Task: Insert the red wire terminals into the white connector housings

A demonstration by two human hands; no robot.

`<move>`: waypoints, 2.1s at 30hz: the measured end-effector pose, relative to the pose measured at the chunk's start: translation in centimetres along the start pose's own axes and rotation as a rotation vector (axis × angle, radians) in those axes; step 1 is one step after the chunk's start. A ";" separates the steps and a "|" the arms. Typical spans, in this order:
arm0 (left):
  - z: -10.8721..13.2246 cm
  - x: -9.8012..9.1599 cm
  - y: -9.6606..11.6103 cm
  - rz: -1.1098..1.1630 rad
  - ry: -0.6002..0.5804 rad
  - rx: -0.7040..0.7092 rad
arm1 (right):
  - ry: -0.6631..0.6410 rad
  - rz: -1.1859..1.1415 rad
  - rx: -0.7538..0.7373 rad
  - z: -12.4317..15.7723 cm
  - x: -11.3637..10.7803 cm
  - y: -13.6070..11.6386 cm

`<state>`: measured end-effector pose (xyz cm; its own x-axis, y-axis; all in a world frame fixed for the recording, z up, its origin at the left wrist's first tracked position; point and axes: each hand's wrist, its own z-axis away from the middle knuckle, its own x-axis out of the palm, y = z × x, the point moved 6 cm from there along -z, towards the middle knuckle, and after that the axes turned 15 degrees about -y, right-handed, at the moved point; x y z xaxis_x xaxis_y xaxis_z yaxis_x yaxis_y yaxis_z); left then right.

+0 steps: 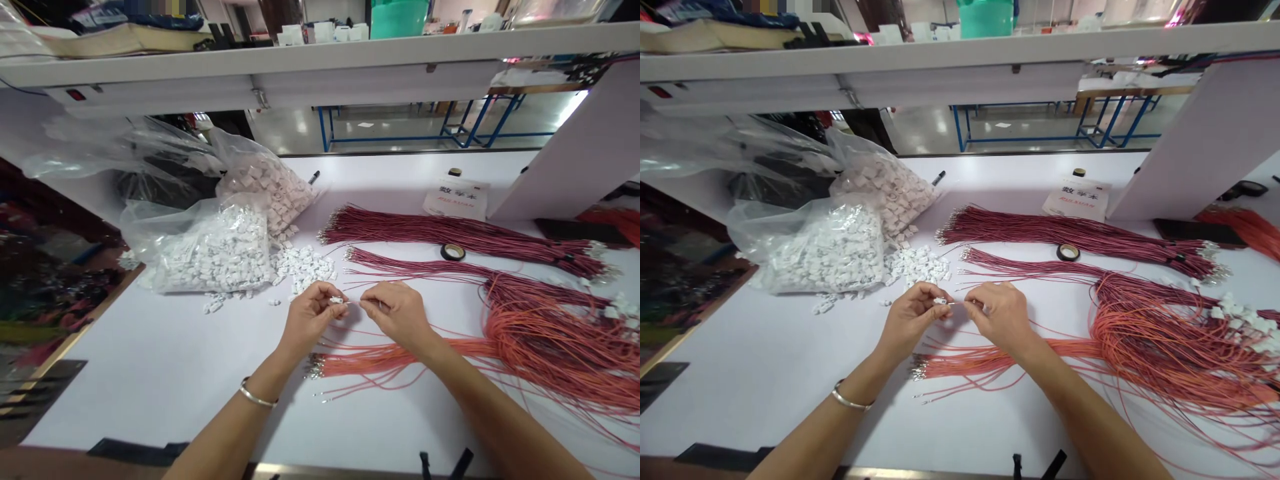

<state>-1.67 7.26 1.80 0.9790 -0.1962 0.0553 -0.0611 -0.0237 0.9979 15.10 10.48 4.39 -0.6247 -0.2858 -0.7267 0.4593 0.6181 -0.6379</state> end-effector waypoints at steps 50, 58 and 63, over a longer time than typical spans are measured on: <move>0.7 1.5 -1.6 0.311 -0.099 -0.218 | 0.039 -0.022 -0.156 0.6 0.0 -1.4; 0.6 1.2 -1.1 0.386 -0.033 -0.202 | -0.019 -0.255 0.087 0.4 -0.1 0.1; 0.7 1.3 -1.2 0.385 -0.067 -0.210 | -0.100 -0.415 0.154 0.2 0.3 0.4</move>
<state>-0.41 6.35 0.66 0.8773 -0.2147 0.4292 -0.3716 0.2618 0.8907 15.18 10.50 3.89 -0.7154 -0.5600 -0.4179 0.2766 0.3222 -0.9054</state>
